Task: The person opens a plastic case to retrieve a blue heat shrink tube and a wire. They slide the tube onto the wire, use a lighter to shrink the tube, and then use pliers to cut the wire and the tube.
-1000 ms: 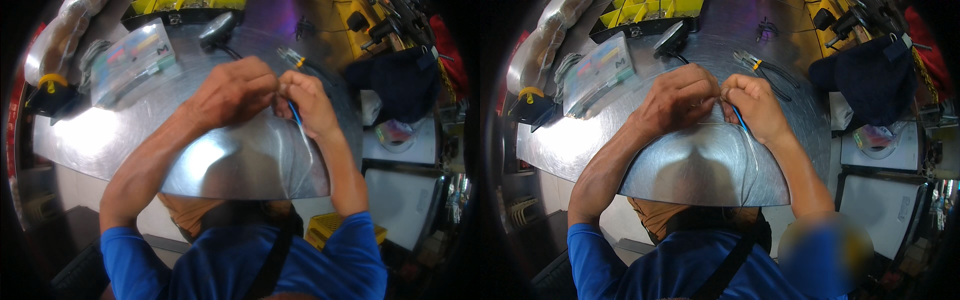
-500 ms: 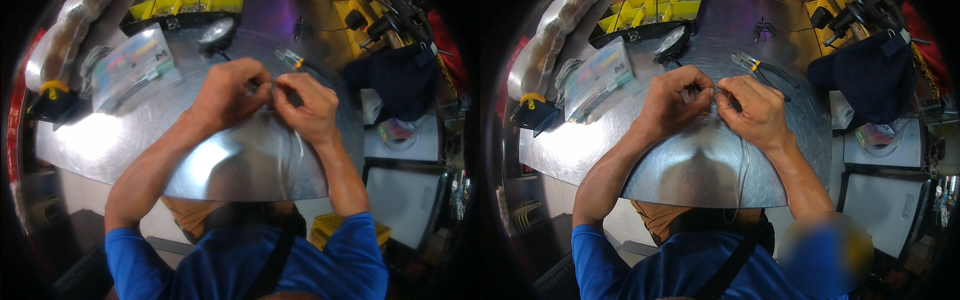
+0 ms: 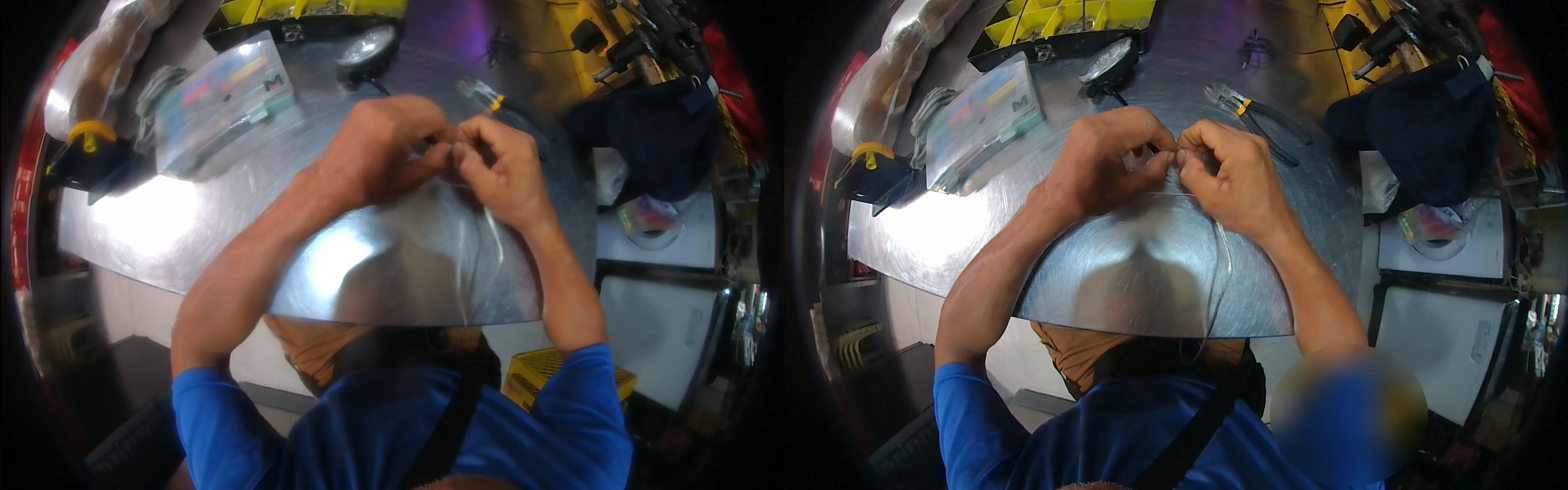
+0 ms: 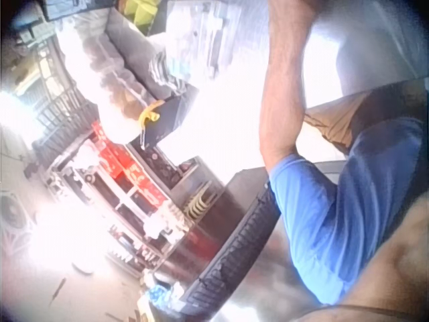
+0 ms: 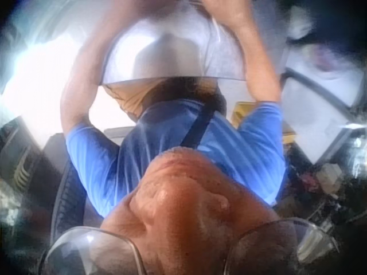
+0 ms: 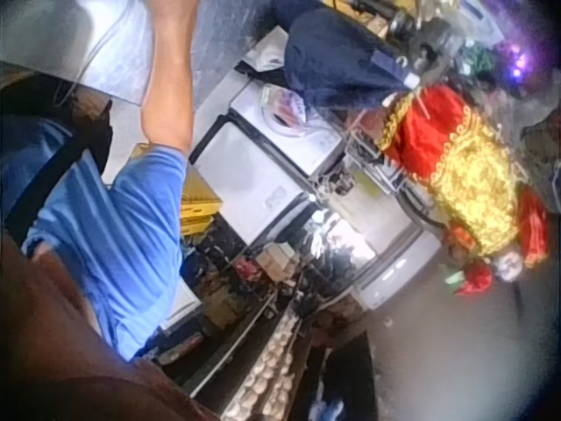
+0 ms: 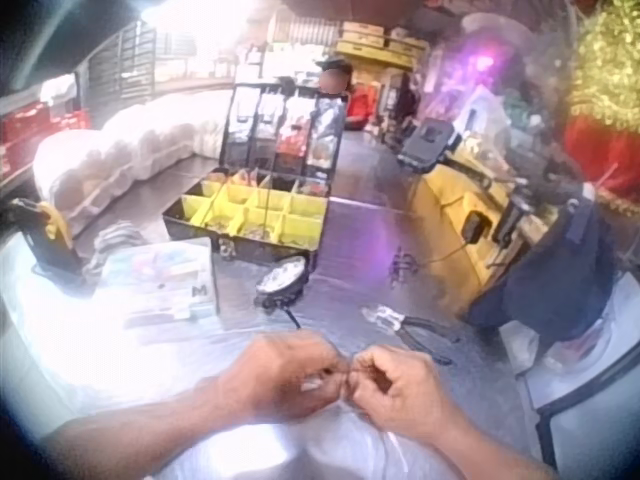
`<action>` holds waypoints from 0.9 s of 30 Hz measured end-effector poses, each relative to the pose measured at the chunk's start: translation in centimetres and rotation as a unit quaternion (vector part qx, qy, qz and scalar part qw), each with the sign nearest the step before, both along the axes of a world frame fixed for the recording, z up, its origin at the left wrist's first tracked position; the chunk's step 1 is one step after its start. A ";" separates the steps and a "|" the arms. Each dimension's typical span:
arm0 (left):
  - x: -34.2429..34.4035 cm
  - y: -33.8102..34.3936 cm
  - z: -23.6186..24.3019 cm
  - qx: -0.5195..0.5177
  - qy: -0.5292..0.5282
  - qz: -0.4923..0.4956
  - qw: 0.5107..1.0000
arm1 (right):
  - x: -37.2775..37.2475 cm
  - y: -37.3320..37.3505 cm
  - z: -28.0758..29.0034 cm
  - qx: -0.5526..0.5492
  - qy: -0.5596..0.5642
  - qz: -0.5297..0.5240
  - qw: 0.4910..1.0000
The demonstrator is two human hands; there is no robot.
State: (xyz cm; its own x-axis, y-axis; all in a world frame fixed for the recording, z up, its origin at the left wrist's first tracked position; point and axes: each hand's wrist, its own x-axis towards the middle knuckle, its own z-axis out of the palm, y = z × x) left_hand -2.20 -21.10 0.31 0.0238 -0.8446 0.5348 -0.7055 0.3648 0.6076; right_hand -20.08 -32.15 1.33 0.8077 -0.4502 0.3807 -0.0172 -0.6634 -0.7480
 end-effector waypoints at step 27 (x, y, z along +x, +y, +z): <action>0.4 0.6 1.7 0.188 0.184 -0.040 0.964 | -0.1 0.4 0.7 -0.323 -0.099 0.001 0.941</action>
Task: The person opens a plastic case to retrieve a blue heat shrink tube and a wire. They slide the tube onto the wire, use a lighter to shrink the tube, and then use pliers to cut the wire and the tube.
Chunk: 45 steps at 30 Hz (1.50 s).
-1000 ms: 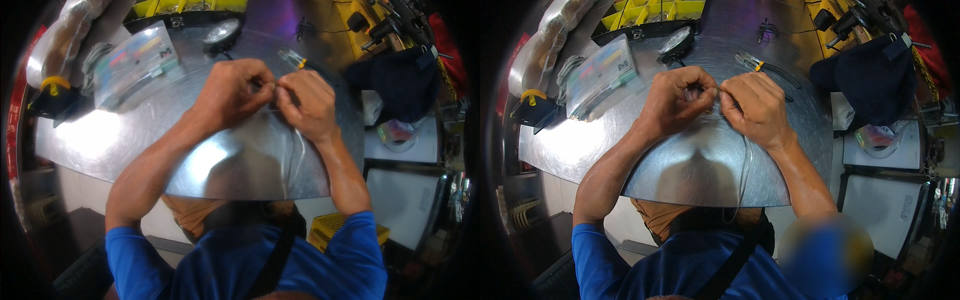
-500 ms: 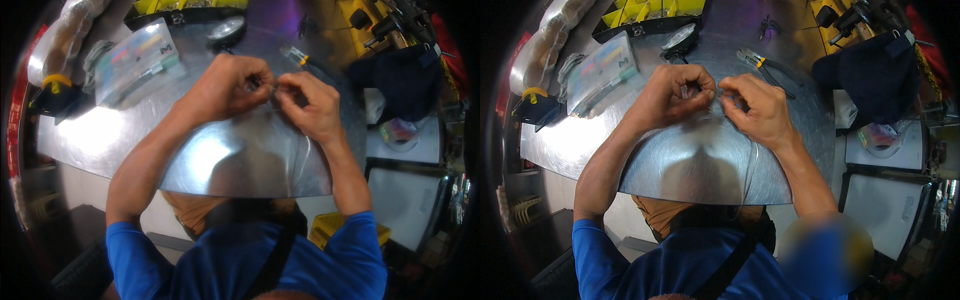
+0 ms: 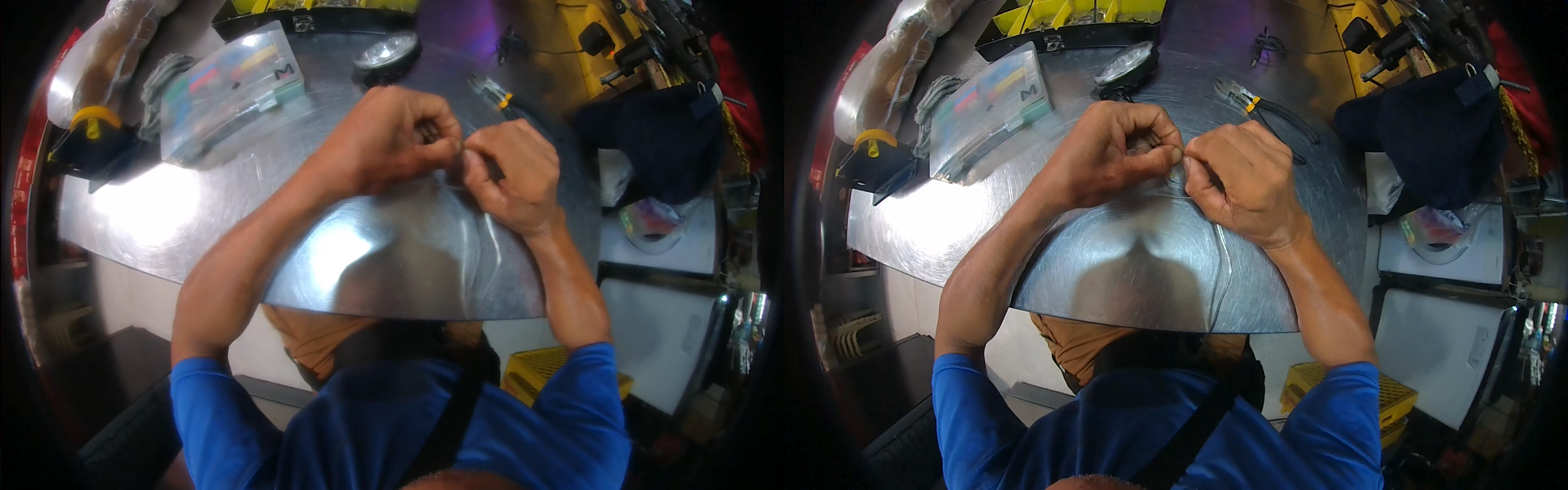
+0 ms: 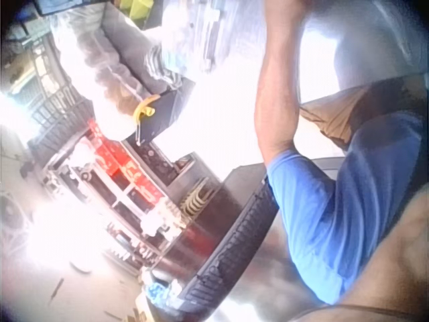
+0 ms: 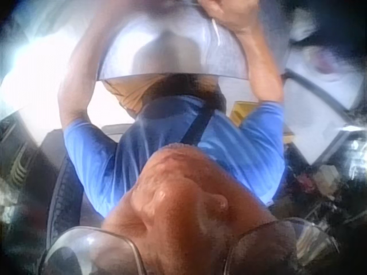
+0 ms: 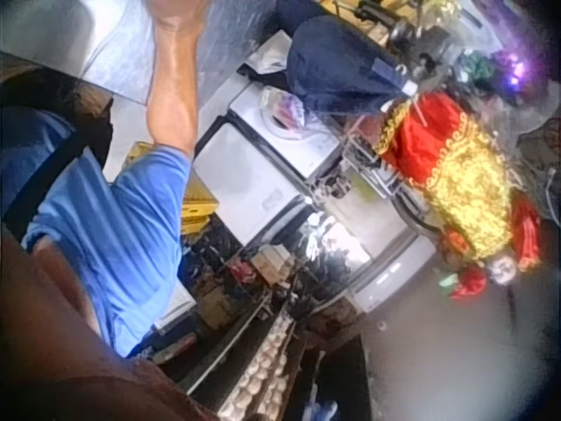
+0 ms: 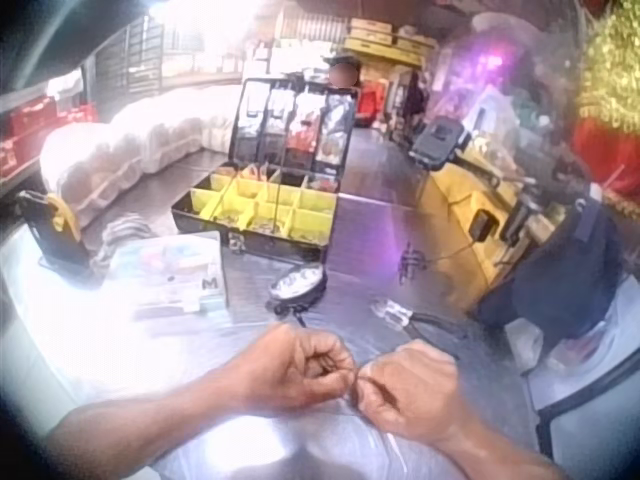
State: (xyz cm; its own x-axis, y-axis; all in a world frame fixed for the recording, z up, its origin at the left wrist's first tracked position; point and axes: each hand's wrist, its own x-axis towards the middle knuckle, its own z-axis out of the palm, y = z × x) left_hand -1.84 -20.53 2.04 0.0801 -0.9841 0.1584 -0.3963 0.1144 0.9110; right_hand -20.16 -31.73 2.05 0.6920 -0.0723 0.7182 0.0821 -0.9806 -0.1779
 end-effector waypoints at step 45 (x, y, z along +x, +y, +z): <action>1.2 -0.4 -1.2 -0.210 -0.168 -0.053 0.962 | -1.2 0.7 -0.5 0.553 0.142 0.029 0.821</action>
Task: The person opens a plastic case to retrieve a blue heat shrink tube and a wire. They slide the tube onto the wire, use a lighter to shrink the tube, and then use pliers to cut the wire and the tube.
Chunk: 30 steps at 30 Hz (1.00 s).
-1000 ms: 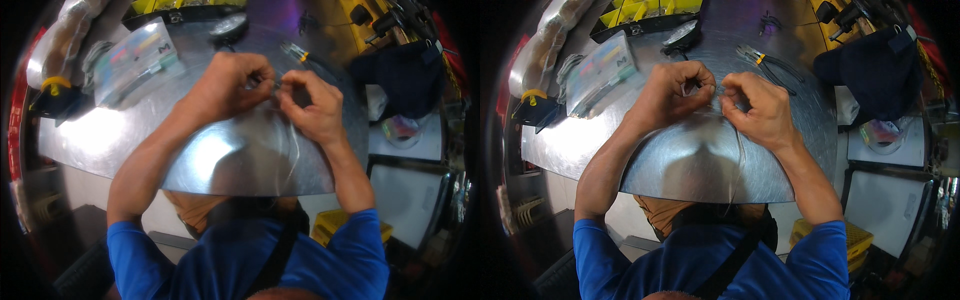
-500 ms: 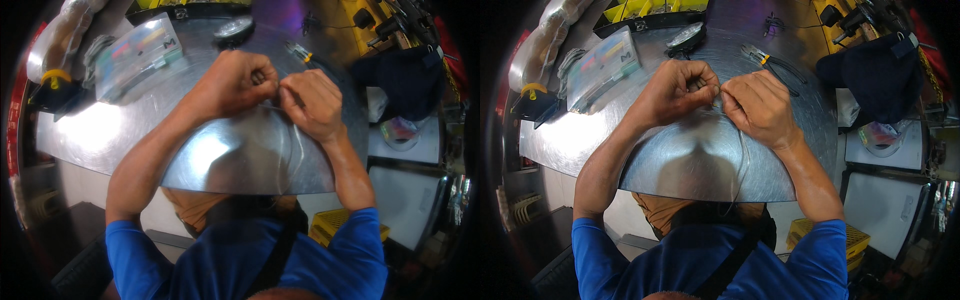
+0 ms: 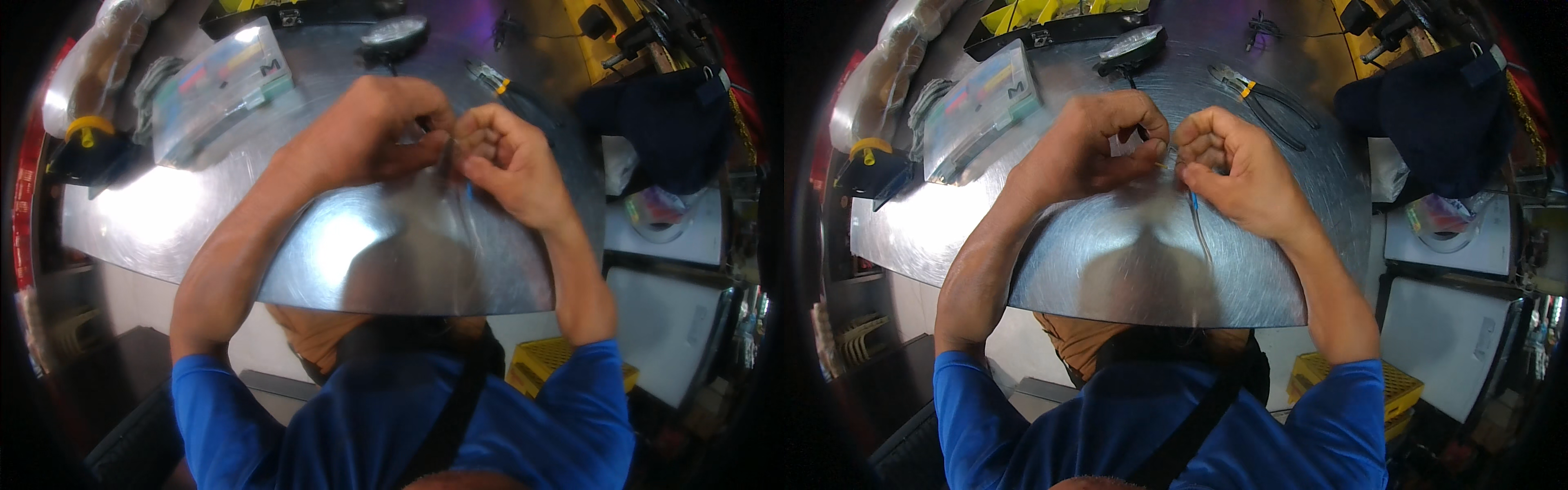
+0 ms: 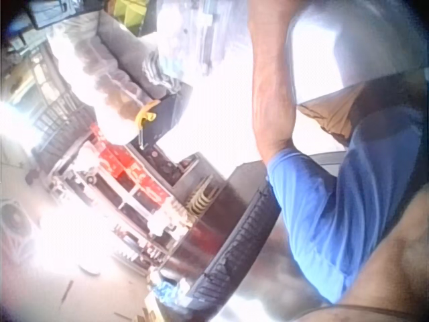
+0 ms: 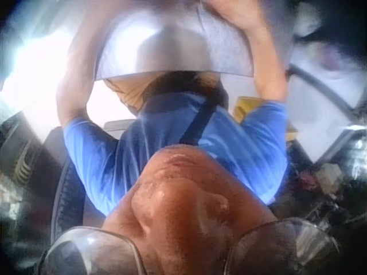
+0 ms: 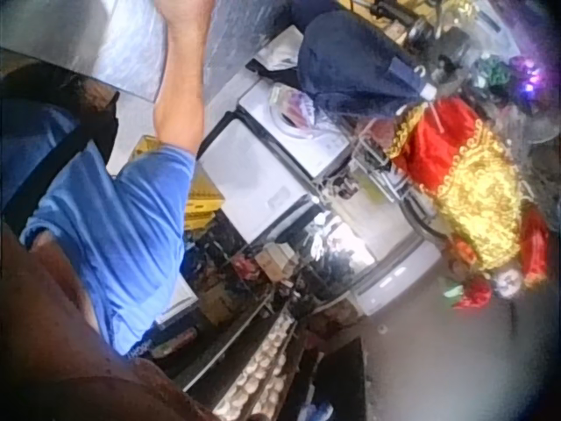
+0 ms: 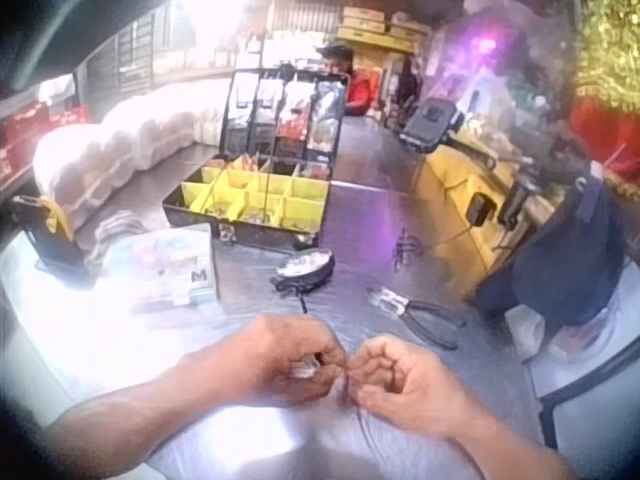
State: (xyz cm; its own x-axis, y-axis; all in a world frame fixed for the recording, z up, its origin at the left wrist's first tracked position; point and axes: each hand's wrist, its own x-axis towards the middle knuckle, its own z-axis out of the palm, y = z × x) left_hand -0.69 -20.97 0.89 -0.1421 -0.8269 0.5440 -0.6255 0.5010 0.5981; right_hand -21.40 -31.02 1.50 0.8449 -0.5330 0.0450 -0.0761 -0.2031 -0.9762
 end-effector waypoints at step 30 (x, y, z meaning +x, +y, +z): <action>-0.8 -0.4 -0.6 -0.051 -0.020 -0.006 0.998 | -0.2 -0.9 0.4 0.276 -0.021 0.027 0.961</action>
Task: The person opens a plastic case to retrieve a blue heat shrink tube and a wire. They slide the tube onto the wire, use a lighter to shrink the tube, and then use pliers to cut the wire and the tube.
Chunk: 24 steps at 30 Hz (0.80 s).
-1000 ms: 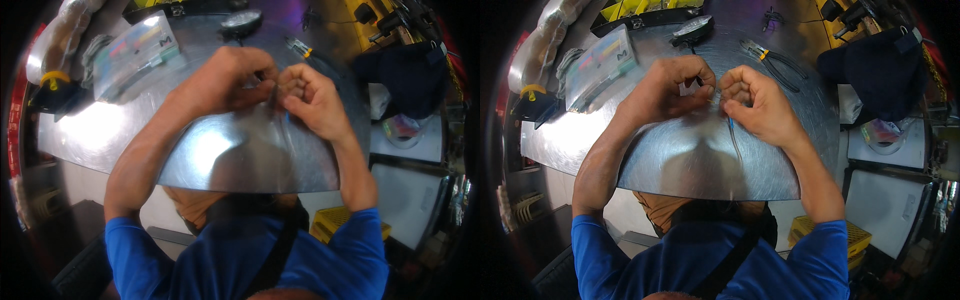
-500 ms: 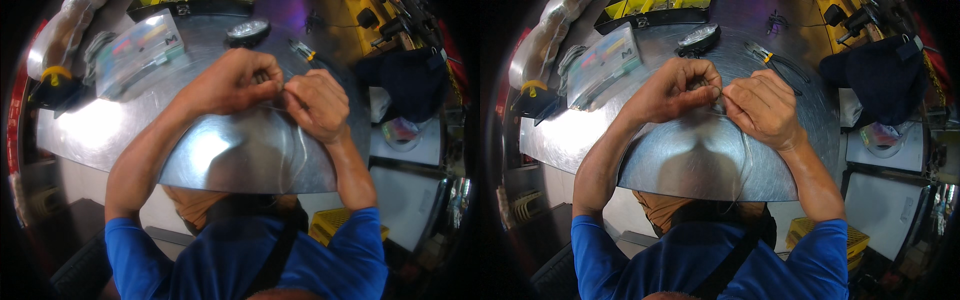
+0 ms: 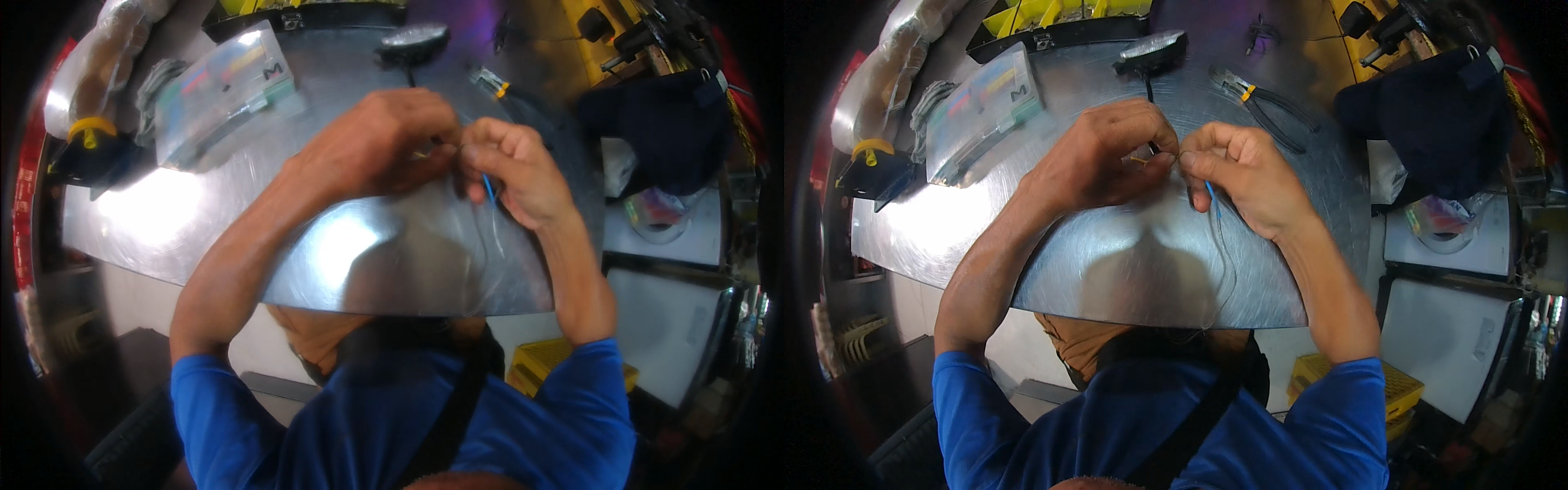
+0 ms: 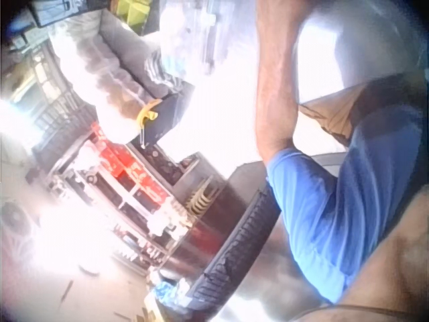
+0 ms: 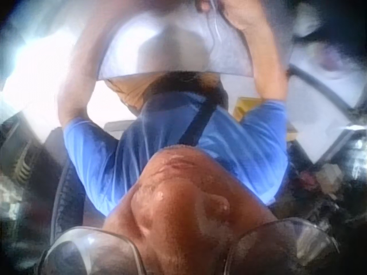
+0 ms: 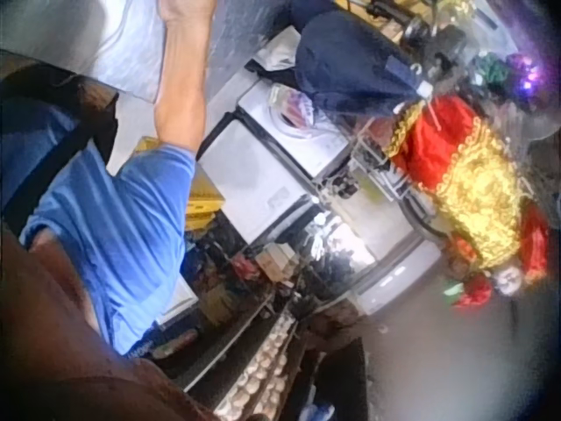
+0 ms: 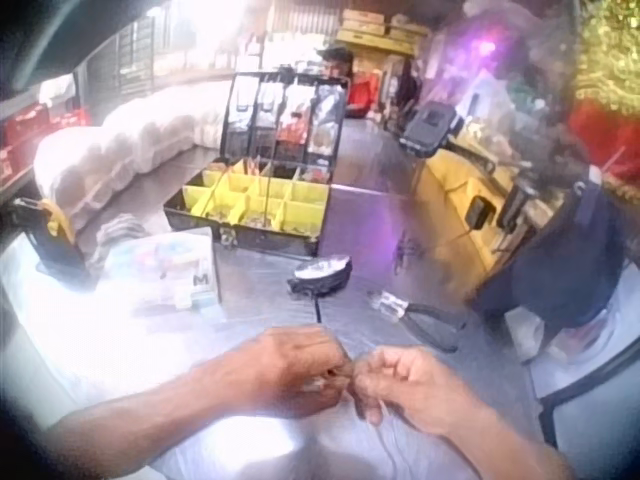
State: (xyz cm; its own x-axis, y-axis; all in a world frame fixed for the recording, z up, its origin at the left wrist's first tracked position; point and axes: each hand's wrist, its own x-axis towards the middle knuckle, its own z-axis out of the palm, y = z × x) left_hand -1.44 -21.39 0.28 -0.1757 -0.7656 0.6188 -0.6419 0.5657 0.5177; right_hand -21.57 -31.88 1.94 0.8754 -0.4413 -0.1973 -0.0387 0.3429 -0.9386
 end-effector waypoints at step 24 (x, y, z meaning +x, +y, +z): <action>0.6 0.9 1.6 0.343 0.231 -0.010 0.910 | 1.0 -0.2 -0.8 -0.772 -0.174 -0.101 0.603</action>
State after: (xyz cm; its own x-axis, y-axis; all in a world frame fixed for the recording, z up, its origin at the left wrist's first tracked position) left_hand -0.83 -20.48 1.90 -0.0365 -0.9993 0.0085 -0.2581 0.0176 0.9660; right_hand -20.56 -32.08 1.10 0.6430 0.0323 0.7652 0.1502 -0.9850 -0.0847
